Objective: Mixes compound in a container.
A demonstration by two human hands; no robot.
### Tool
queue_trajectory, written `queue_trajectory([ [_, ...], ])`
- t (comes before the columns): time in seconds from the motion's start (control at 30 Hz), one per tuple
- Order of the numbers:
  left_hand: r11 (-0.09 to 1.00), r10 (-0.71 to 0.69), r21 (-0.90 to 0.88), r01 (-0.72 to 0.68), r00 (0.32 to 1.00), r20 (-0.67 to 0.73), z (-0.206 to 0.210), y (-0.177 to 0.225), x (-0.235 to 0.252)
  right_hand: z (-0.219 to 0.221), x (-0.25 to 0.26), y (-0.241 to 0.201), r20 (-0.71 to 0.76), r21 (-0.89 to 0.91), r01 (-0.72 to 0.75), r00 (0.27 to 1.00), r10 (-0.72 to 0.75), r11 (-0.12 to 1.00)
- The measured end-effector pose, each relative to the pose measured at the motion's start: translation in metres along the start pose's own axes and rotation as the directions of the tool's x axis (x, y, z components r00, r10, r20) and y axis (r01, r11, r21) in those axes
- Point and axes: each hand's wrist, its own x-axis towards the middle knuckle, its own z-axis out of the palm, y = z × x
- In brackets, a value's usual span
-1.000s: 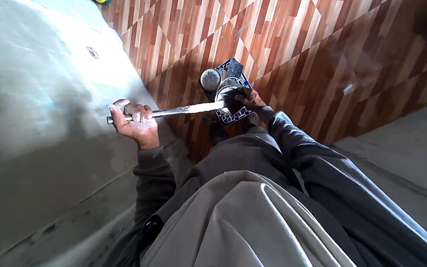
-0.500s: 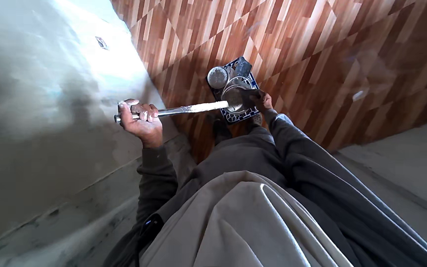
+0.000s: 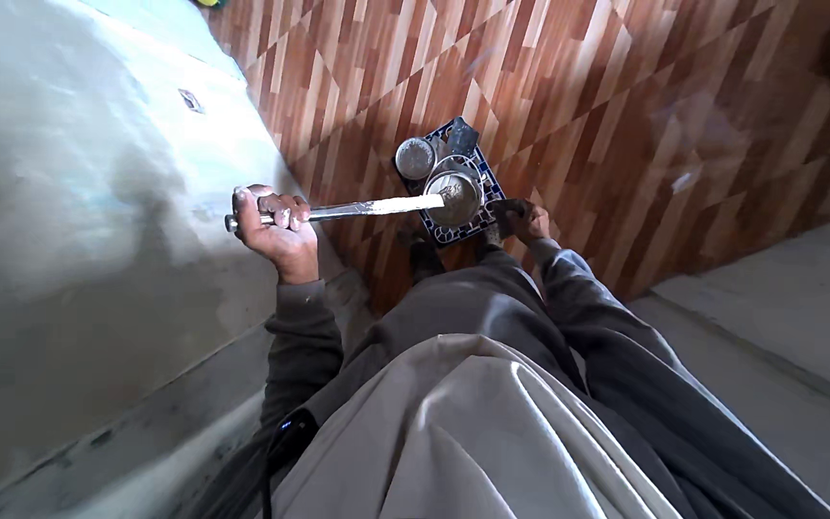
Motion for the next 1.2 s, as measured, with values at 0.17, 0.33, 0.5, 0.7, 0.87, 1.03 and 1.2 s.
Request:
queue_trajectory([
  [0.17,1.000,-0.017,-0.013,0.017,1.000,0.016,0.011,-0.005,0.003,-0.051,-0.021,0.023,-0.080,-0.066,-0.027,0.997,0.022,0.997],
  [0.33,0.999,-0.047,-0.008,0.047,0.999,0.022,0.023,-0.010,0.004,-0.053,-0.029,0.007,-0.232,-0.125,0.489,0.831,-0.505,0.863],
  [0.5,1.000,0.003,-0.003,-0.003,1.000,0.000,0.025,0.005,-0.005,-0.052,-0.035,-0.034,-0.255,-0.269,0.877,0.335,-0.907,0.399],
  [0.7,0.998,0.069,-0.004,-0.069,0.996,-0.051,0.023,0.030,-0.023,-0.064,-0.047,-0.065,-0.299,-0.279,0.928,0.161,-0.941,0.247],
  [0.87,0.995,0.101,0.005,-0.102,0.986,-0.132,0.022,0.043,-0.044,-0.064,-0.032,-0.070,-0.346,0.057,0.904,0.417,-0.841,0.424],
  [1.03,0.984,0.129,0.151,-0.089,0.953,-0.274,0.016,0.046,-0.068,-0.023,0.018,-0.018,-0.048,0.349,0.318,0.946,-0.322,0.881],
  [1.2,0.975,0.127,0.215,-0.062,0.943,-0.308,-0.003,0.053,-0.096,0.037,0.035,0.014,0.056,0.287,0.183,0.977,-0.207,0.940],
])
